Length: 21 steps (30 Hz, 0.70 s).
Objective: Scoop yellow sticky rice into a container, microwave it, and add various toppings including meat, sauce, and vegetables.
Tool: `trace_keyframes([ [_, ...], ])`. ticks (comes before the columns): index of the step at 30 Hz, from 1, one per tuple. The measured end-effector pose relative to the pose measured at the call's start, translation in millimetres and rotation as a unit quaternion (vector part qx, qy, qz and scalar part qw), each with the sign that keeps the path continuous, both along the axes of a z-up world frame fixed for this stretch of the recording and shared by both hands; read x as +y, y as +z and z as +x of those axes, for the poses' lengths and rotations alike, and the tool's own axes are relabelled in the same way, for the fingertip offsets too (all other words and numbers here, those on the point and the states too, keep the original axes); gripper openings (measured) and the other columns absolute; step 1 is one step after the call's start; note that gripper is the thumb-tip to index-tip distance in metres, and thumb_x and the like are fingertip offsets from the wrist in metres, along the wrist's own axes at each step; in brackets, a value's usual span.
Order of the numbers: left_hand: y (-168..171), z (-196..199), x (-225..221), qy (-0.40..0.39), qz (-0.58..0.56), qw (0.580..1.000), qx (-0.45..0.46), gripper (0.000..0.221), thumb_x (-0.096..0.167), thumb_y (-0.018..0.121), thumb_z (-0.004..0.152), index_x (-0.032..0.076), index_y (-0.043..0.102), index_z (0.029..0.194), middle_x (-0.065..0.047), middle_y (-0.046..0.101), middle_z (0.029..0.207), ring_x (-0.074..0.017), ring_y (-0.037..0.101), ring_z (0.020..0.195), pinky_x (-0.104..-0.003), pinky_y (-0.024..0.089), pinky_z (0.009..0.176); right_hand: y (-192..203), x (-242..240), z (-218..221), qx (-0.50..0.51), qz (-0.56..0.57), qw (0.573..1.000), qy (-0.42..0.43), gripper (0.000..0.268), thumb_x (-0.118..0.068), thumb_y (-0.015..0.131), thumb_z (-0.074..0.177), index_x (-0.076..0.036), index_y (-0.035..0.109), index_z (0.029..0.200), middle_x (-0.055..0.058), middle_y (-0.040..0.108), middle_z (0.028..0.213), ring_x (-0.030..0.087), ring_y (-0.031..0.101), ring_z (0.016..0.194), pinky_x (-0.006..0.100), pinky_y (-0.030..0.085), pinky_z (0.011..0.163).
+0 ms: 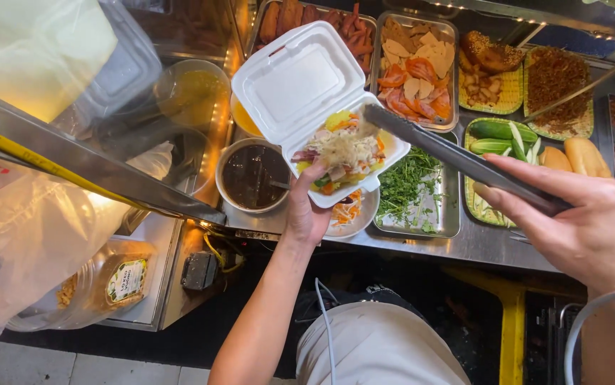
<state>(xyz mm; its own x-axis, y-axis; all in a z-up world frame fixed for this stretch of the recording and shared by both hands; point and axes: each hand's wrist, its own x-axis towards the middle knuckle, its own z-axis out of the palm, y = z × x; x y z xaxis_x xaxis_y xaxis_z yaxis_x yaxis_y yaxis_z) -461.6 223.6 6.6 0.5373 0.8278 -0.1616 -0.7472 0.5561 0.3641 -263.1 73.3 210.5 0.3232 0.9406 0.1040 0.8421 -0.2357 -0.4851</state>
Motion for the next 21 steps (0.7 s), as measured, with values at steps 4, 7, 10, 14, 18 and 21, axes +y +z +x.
trace_keyframes([
  [4, -5, -5, 2, -0.005, -0.021, 1.000, -0.017, 0.073, 0.025, 0.077, 0.083, 0.009, 0.045, 0.147, -0.010, 0.058, 0.135, -0.0248, 0.057, 0.129, -0.048, 0.050, 0.111, 0, 5, 4, 0.025, -0.006, 0.998, -0.053, 0.044, -0.015, 0.080, 0.089, -0.009, 0.074, 0.132, 0.005, 0.077, 0.092, 0.006, 0.064, 0.074, 0.023, 0.053, 0.063],
  [7, -9, -7, 1, -0.001, -0.014, 1.000, -0.022, 0.074, 0.027, 0.077, 0.085, 0.006, 0.045, 0.148, -0.011, 0.058, 0.138, -0.0254, 0.057, 0.130, -0.047, 0.049, 0.112, 10, 22, 6, 0.051, 0.024, 0.997, -0.052, 0.044, -0.015, 0.080, 0.091, -0.007, 0.073, 0.133, 0.003, 0.076, 0.094, 0.005, 0.063, 0.076, 0.020, 0.051, 0.064],
  [10, 0, -10, 4, 0.008, 0.018, 1.000, -0.010, 0.076, 0.027, 0.078, 0.083, 0.007, 0.045, 0.148, -0.010, 0.057, 0.138, -0.0252, 0.057, 0.130, -0.047, 0.049, 0.112, 33, 62, 4, 0.065, 0.109, 0.992, -0.015, 0.042, -0.015, 0.078, 0.092, -0.006, 0.071, 0.133, 0.002, 0.075, 0.098, 0.002, 0.063, 0.079, 0.018, 0.050, 0.065],
  [14, 16, -15, 5, 0.008, 0.016, 1.000, 0.015, 0.080, 0.026, 0.078, 0.077, 0.011, 0.043, 0.148, -0.008, 0.058, 0.137, -0.0241, 0.058, 0.129, -0.047, 0.050, 0.111, 56, 136, 12, 0.013, 0.217, 0.976, 0.016, 0.042, -0.021, 0.079, 0.100, -0.007, 0.072, 0.139, 0.009, 0.074, 0.093, 0.006, 0.062, 0.074, 0.021, 0.048, 0.061],
  [18, 16, -17, 2, 0.007, 0.054, 0.998, -0.007, 0.084, 0.028, 0.079, 0.079, 0.005, 0.043, 0.151, -0.014, 0.059, 0.138, -0.0278, 0.058, 0.129, -0.048, 0.049, 0.112, 15, 240, 42, -0.099, 0.334, 0.932, 0.102, 0.041, -0.023, 0.081, 0.105, -0.005, 0.069, 0.140, 0.011, 0.077, 0.115, 0.016, 0.073, 0.096, 0.029, 0.058, 0.079],
  [21, 19, -16, 5, 0.012, 0.028, 0.999, 0.023, 0.086, 0.031, 0.079, 0.076, 0.007, 0.043, 0.150, -0.013, 0.058, 0.138, -0.0271, 0.058, 0.129, -0.051, 0.050, 0.111, 18, 261, 32, -0.106, 0.160, 0.981, -0.006, 0.047, -0.028, 0.085, 0.086, -0.019, 0.075, 0.130, 0.011, 0.078, 0.102, 0.026, 0.074, 0.091, 0.041, 0.056, 0.082],
])
